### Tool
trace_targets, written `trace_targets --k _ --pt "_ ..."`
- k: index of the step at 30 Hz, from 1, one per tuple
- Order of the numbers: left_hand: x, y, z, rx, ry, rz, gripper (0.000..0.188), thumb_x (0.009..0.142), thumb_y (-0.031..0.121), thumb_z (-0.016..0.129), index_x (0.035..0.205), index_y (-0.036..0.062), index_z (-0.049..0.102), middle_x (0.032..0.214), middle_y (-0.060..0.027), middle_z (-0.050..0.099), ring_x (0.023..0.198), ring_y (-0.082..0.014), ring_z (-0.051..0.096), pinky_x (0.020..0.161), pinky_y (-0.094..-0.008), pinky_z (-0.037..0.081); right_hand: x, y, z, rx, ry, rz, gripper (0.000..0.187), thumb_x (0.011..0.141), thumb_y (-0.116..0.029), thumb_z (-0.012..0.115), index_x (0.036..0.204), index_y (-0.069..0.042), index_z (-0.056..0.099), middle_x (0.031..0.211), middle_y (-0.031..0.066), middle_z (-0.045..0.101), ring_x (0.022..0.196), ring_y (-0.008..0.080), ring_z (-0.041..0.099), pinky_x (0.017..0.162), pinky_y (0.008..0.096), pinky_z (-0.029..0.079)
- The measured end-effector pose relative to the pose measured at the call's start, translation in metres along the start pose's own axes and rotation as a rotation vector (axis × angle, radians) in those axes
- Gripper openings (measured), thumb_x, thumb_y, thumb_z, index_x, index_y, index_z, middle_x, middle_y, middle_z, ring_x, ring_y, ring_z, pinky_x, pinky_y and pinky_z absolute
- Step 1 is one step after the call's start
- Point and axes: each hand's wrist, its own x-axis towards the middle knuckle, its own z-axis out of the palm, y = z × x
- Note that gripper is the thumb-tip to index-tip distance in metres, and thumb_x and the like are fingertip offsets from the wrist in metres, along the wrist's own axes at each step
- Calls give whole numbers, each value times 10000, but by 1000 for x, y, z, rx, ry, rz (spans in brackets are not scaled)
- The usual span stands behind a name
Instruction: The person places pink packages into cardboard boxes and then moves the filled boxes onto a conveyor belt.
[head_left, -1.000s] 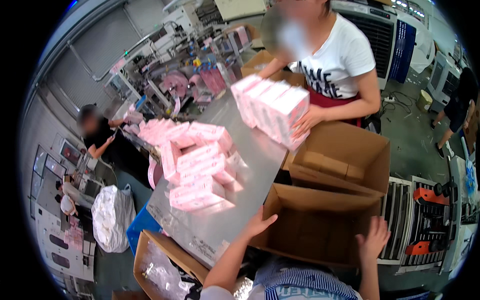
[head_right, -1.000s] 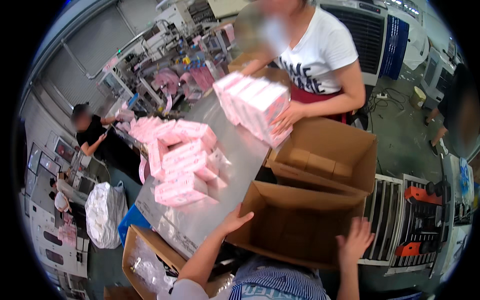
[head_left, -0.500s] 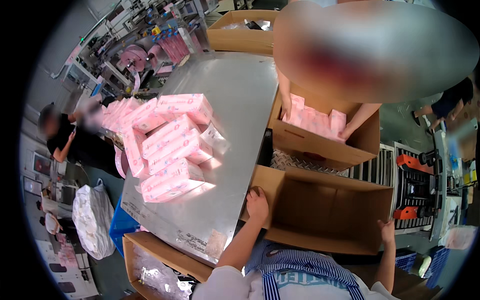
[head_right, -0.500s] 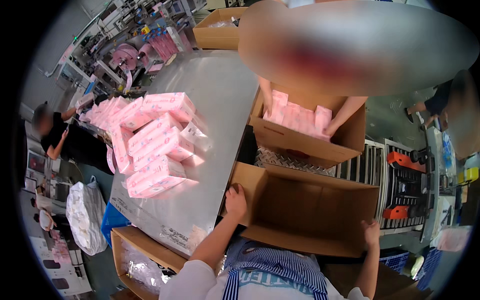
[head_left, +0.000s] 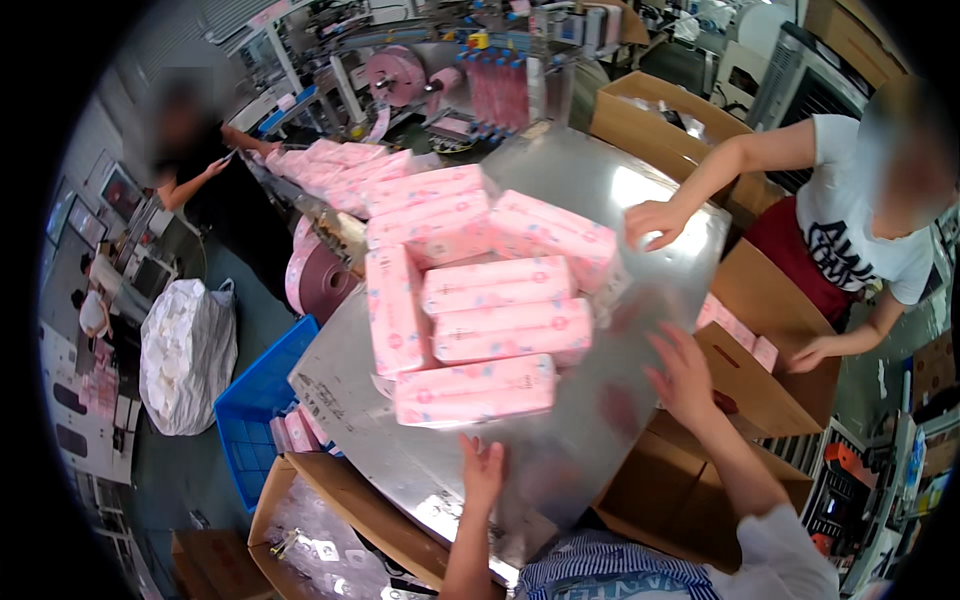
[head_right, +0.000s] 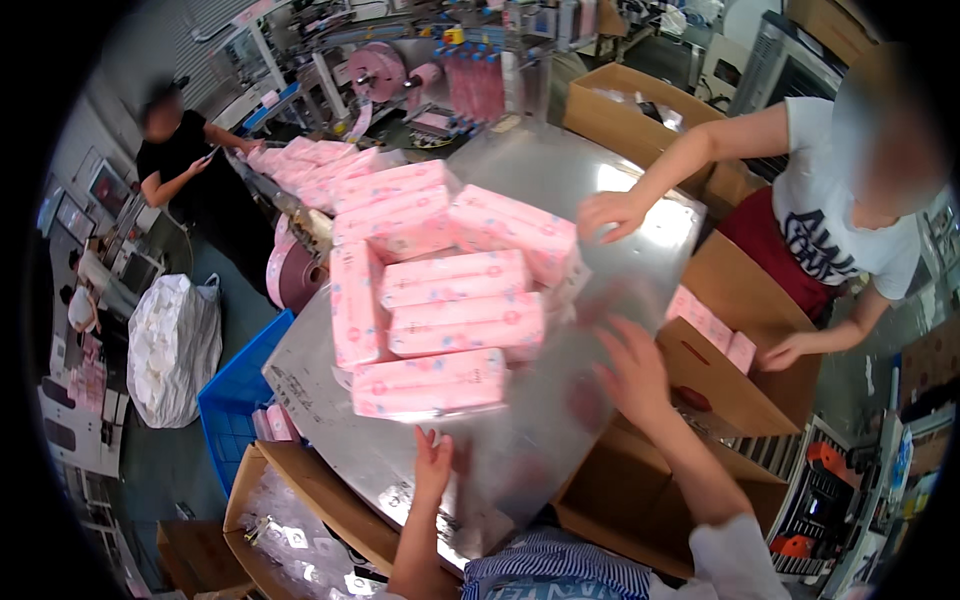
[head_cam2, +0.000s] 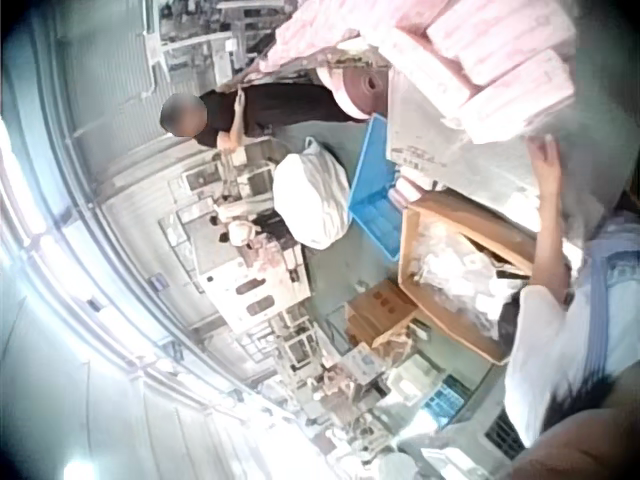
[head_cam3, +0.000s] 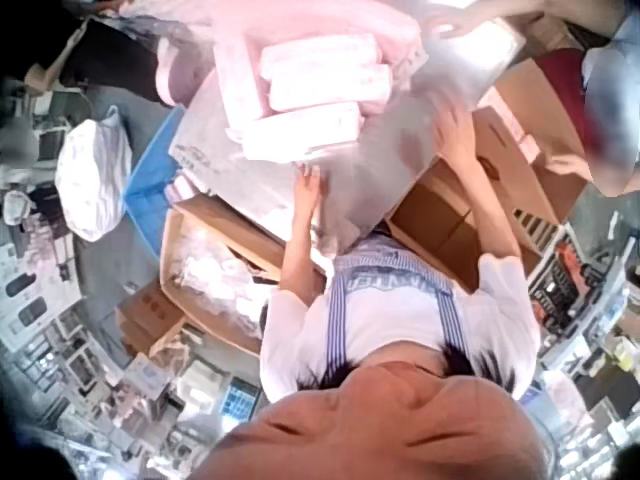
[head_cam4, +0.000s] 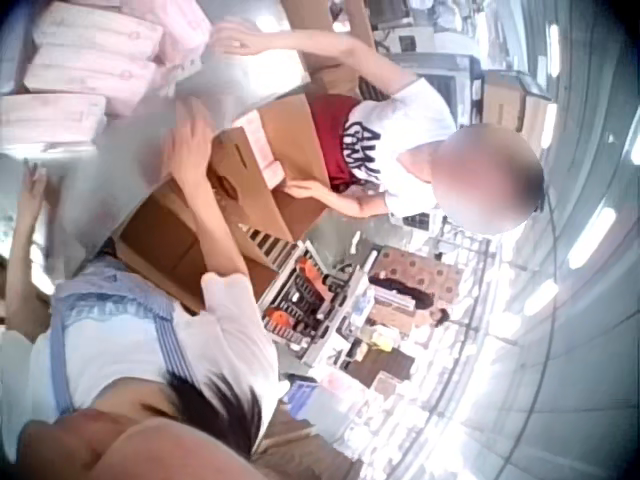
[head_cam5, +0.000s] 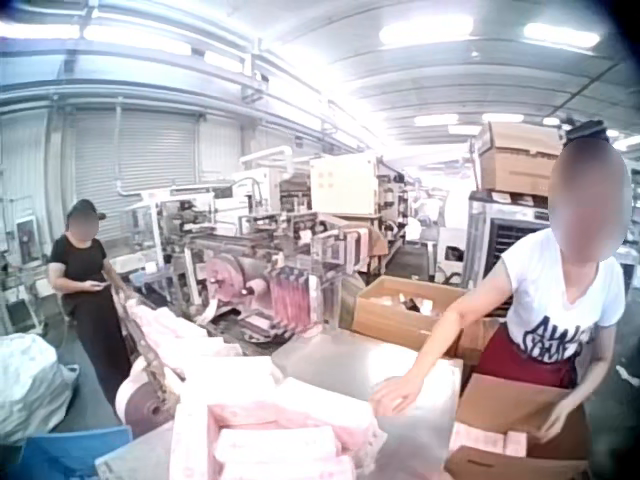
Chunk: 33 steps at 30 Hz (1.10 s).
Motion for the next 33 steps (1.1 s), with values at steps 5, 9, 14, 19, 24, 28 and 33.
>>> trace_targets --k 5,9,14,19,24,28,33 --pt "2 16 24 -326 -87 -60 903 920 241 574 1449 76 -139 1513 -190 141 1323 -267 314 1064 -346 276 183 -10 133 -90 -64 -295 394 827 -350 610 1117 -84 587 1109 160 582 1049 316 547 854 415 459" --pt "0 5 19 -458 -218 207 814 896 134 598 1458 33 18 1471 -200 226 1307 -255 340 1036 -357 321 191 -36 147 -55 -452 -90 459 831 -468 572 1062 -73 608 937 152 643 914 326 607 768 411 479" --pt "-27 5 -25 -422 -315 -104 568 892 173 615 1326 -57 329 1256 -136 496 1147 -192 468 980 -319 372 119 -21 78 12 -913 76 491 821 -507 592 1021 -60 614 859 118 652 815 287 623 708 386 481" --pt "-13 0 -21 -260 -348 -122 625 883 210 611 1369 -5 282 1281 -137 469 1152 -211 467 983 -340 375 17 28 70 733 -783 391 680 858 -416 609 1376 -63 347 1139 131 580 999 198 565 856 324 452" --pt "-5 26 -22 -265 -357 -202 616 882 350 575 1345 9 354 1247 -142 507 1107 -244 529 912 -367 459 -8 19 34 857 -773 488 691 862 -380 602 1387 -41 307 1198 118 558 1036 196 564 870 320 467" --pt "-19 77 -46 -264 -549 -363 791 854 571 532 1292 -73 394 1237 -158 526 1122 -212 523 948 -324 424 -16 3 -80 854 -951 490 709 845 -453 601 1369 -52 342 1180 116 560 992 195 592 772 318 524" --pt "-46 142 32 377 -1089 -379 837 898 664 287 1367 -26 350 1347 -137 449 1233 -228 432 1004 -333 378 -117 51 -177 1086 -1190 902 719 873 -508 547 1348 9 390 1194 102 561 1080 150 517 852 287 463"
